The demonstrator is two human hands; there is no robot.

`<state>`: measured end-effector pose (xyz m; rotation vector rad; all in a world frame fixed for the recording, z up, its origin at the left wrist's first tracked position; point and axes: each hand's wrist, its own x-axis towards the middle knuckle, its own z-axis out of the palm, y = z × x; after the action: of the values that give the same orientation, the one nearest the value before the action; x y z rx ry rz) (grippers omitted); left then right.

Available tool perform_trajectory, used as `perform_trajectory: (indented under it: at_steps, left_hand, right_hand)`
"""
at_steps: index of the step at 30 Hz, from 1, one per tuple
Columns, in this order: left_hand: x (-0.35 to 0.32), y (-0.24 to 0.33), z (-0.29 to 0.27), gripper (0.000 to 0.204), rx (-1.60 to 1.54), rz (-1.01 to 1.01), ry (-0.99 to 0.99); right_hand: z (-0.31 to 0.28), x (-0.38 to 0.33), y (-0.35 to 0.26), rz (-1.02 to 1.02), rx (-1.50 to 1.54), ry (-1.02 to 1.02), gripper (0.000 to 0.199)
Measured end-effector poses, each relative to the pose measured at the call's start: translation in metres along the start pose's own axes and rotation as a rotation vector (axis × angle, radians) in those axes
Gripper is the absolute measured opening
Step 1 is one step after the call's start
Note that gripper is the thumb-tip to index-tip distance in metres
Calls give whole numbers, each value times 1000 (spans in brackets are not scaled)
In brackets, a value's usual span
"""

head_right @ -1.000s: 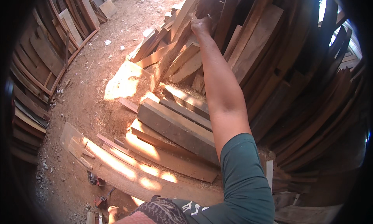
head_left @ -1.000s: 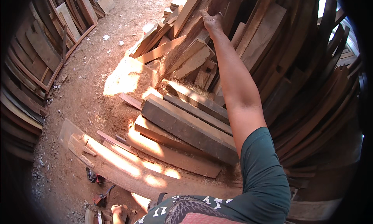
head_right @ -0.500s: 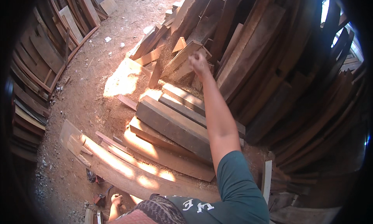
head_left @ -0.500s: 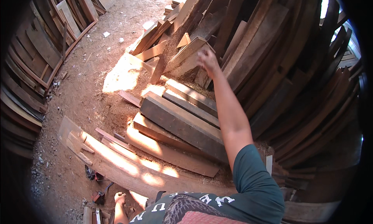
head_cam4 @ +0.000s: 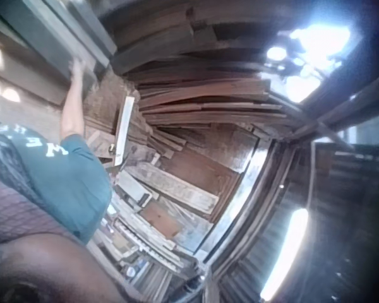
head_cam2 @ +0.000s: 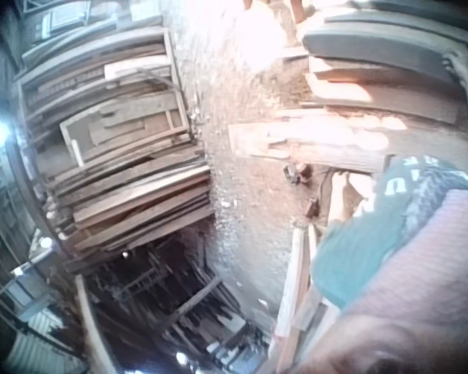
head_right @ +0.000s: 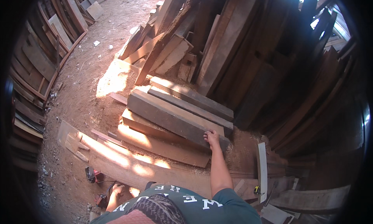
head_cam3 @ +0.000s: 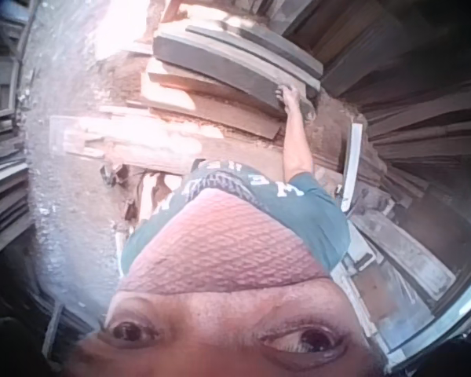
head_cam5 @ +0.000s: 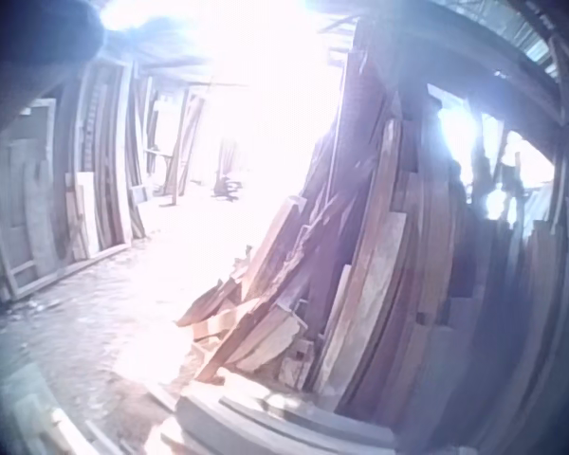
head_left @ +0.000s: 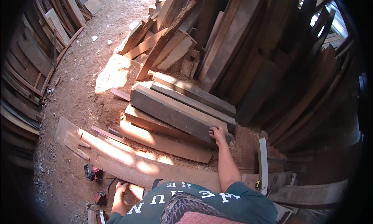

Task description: The person selects a wooden plank from a stack, measures it with a tape measure, marks it, and cuts it with a circular saw. The person then stacks the cut pieces and continues handling additional planks.

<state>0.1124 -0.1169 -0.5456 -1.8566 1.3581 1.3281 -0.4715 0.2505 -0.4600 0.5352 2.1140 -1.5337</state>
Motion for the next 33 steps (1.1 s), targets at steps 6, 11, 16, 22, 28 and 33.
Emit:
perform_trajectory:
  at_steps: [6, 11, 16, 22, 28, 33]
  left_hand:
    - [8, -15, 13, 58, 112, -18, -310]
    - [-34, -26, 45, 66, 146, -161, -813]
    - [-97, -1, 64, 72, 681, 387, -612]
    - [-280, 99, 77, 49, 643, 1220, -155]
    - [-540, 128, 147, 16, 392, 2009, -501]
    - [-691, 44, 188, 11, 129, 2477, -1319]
  right_hand:
    - [-59, -47, 25, -139, 4, 82, 22]
    - [-96, -109, 69, -232, -86, 65, 22]
    - [-128, -182, 168, -287, -102, 38, 22]
    - [-153, -287, 311, -235, -310, -7, 26]
    - [-210, -384, 433, -150, -310, 76, 25]
    - [-288, -458, 630, 158, -51, 372, 8]
